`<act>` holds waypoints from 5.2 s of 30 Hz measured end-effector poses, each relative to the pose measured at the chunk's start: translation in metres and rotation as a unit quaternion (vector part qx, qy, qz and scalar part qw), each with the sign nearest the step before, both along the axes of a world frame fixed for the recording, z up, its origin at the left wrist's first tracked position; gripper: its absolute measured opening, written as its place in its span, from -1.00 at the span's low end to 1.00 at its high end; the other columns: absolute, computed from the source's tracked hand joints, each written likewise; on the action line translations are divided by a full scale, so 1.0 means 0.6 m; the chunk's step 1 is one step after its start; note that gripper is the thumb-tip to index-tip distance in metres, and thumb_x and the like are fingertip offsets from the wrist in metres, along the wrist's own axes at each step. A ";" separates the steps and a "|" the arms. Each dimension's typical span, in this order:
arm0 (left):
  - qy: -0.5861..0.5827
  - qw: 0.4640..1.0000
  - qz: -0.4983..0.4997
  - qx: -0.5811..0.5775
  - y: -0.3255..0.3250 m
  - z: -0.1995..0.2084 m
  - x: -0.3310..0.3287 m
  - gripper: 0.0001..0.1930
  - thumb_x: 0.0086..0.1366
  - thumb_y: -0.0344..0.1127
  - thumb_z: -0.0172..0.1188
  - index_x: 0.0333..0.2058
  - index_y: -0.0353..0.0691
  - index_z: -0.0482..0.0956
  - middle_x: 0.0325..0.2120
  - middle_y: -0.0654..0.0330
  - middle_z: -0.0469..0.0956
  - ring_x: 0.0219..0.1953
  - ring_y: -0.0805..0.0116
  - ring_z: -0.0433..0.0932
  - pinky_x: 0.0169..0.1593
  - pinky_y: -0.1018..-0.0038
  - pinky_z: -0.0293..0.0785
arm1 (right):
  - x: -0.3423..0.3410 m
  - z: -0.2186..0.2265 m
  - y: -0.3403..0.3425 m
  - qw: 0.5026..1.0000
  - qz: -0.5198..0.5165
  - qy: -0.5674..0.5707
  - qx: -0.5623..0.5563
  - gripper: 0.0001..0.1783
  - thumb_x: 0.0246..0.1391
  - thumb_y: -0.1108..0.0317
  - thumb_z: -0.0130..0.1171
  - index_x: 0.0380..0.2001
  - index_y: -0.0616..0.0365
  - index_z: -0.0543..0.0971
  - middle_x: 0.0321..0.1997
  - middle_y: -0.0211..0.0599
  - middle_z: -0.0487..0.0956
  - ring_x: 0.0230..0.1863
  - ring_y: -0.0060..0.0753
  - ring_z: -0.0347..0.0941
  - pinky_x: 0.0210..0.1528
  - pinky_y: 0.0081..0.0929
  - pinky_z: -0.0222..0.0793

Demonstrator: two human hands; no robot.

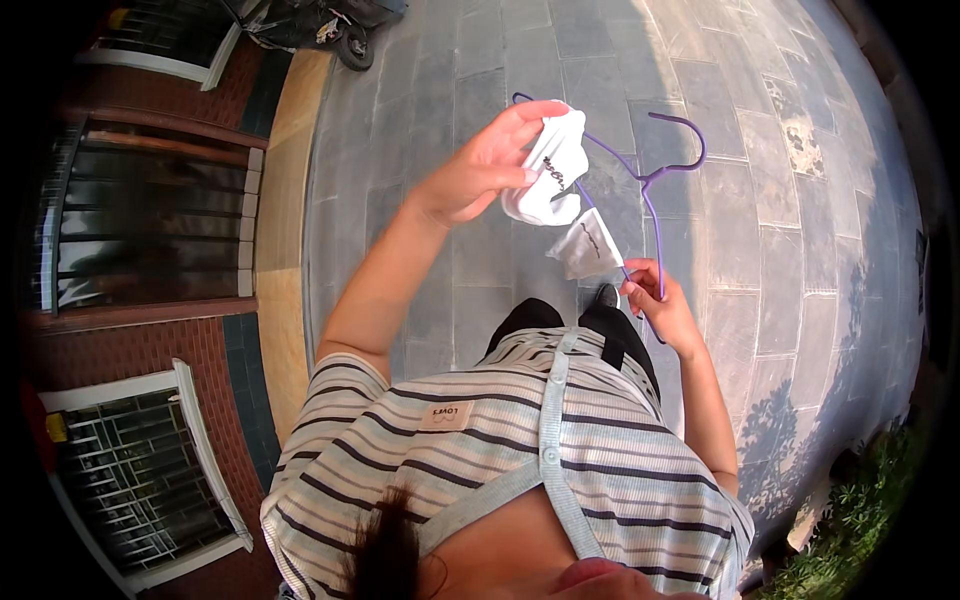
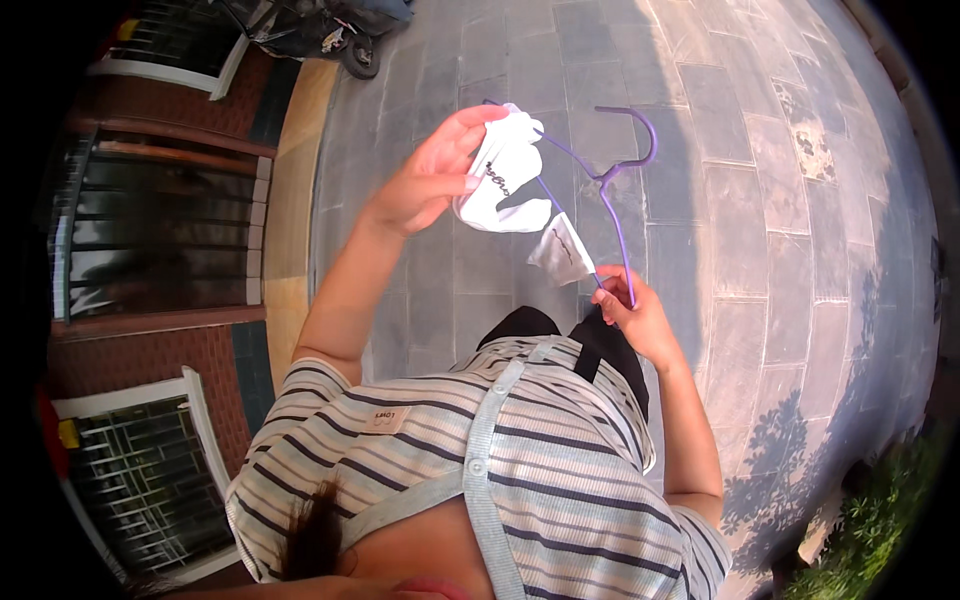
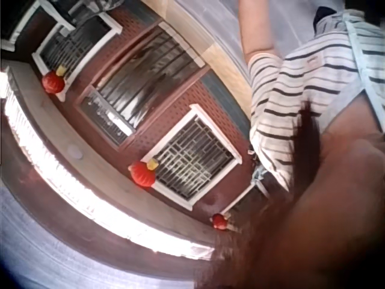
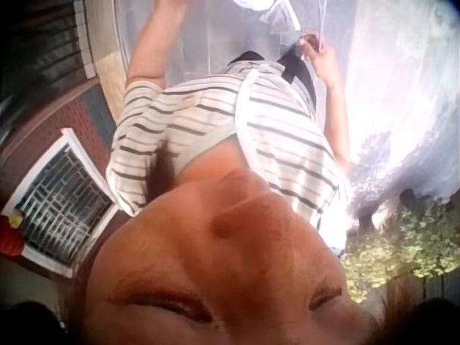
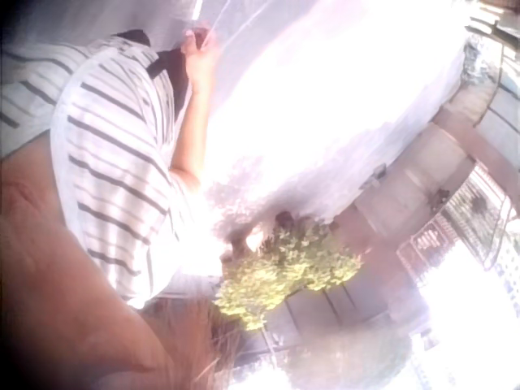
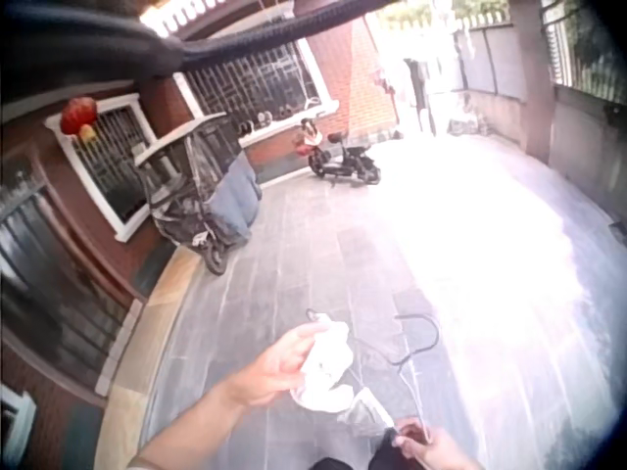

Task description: The person hangs a white cloth on a purple hanger, then hangs a dark pair of pants, a light-colored shirt, and a white towel on separate blue and purple hangers on a laundry line.

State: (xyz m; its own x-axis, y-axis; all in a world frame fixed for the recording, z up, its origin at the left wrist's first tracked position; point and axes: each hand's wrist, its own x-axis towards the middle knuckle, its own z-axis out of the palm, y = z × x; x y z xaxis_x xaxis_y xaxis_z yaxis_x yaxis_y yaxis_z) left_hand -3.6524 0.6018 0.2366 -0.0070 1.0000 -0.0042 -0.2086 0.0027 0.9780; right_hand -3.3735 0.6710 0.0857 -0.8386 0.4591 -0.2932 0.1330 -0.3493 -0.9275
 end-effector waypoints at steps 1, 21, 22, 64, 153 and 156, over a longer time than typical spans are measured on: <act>-0.072 0.997 -0.010 0.008 0.016 -0.009 -0.005 -0.35 0.02 -0.51 0.09 0.16 -0.28 0.15 0.04 0.11 0.30 0.07 0.36 0.32 0.12 0.46 0.25 | -0.006 -0.003 0.012 1.000 0.007 -0.001 -0.005 -0.67 0.13 0.47 0.05 -0.01 0.22 0.37 -0.40 -0.40 0.46 -0.48 -0.66 0.30 -0.41 -0.68 0.29; 0.541 0.837 -0.082 -0.021 0.552 -0.129 -0.262 -0.61 0.20 -0.49 -0.07 0.04 -0.16 0.33 -0.24 0.10 0.52 -0.27 0.23 0.54 -0.19 0.39 0.46 | -0.240 0.043 0.372 0.995 -0.088 -0.019 0.032 -0.71 0.20 0.45 -0.05 -0.01 0.28 0.36 -0.41 -0.37 0.47 -0.49 -0.65 0.30 -0.40 -0.68 0.29; 0.592 0.804 -0.057 0.011 0.573 -0.137 -0.276 -0.60 0.19 -0.48 -0.06 0.04 -0.14 0.33 -0.26 0.09 0.53 -0.31 0.16 0.55 -0.25 0.34 0.48 | -0.253 0.037 0.388 0.995 -0.095 -0.029 0.020 -0.69 0.19 0.44 -0.02 -0.01 0.29 0.35 -0.40 -0.37 0.48 -0.48 -0.66 0.31 -0.39 -0.68 0.31; 0.137 0.983 0.114 0.038 1.698 -0.145 -0.710 -0.86 0.25 -0.38 0.14 -0.25 -0.24 0.43 -0.30 0.33 0.46 -0.18 0.58 0.40 -0.06 0.61 0.31 | -0.622 0.142 1.581 0.992 -0.107 0.002 0.060 -0.66 0.18 0.41 0.01 0.02 0.27 0.36 -0.35 -0.30 0.48 -0.50 -0.60 0.31 -0.42 -0.65 0.28; 0.081 0.915 0.108 -0.380 3.845 -0.641 -1.017 -0.71 0.26 -0.28 0.03 -0.07 -0.23 0.36 -0.29 0.09 0.53 -0.28 0.31 0.53 -0.23 0.40 0.49 | -0.627 0.563 4.209 0.855 -0.327 -0.201 0.348 -0.54 0.25 -0.09 -0.24 -0.21 0.12 0.34 -0.36 -0.08 0.56 -0.62 -0.48 0.41 -0.51 -0.55 0.41; 0.082 0.951 0.073 -0.288 3.937 -0.564 -0.952 -0.74 0.27 -0.28 0.04 -0.10 -0.23 0.39 -0.31 0.11 0.54 -0.28 0.35 0.52 -0.22 0.42 0.49 | -0.638 0.600 4.306 0.855 -0.302 -0.205 0.369 -0.54 0.25 -0.09 -0.24 -0.21 0.12 0.34 -0.35 -0.05 0.56 -0.62 -0.45 0.44 -0.50 -0.53 0.43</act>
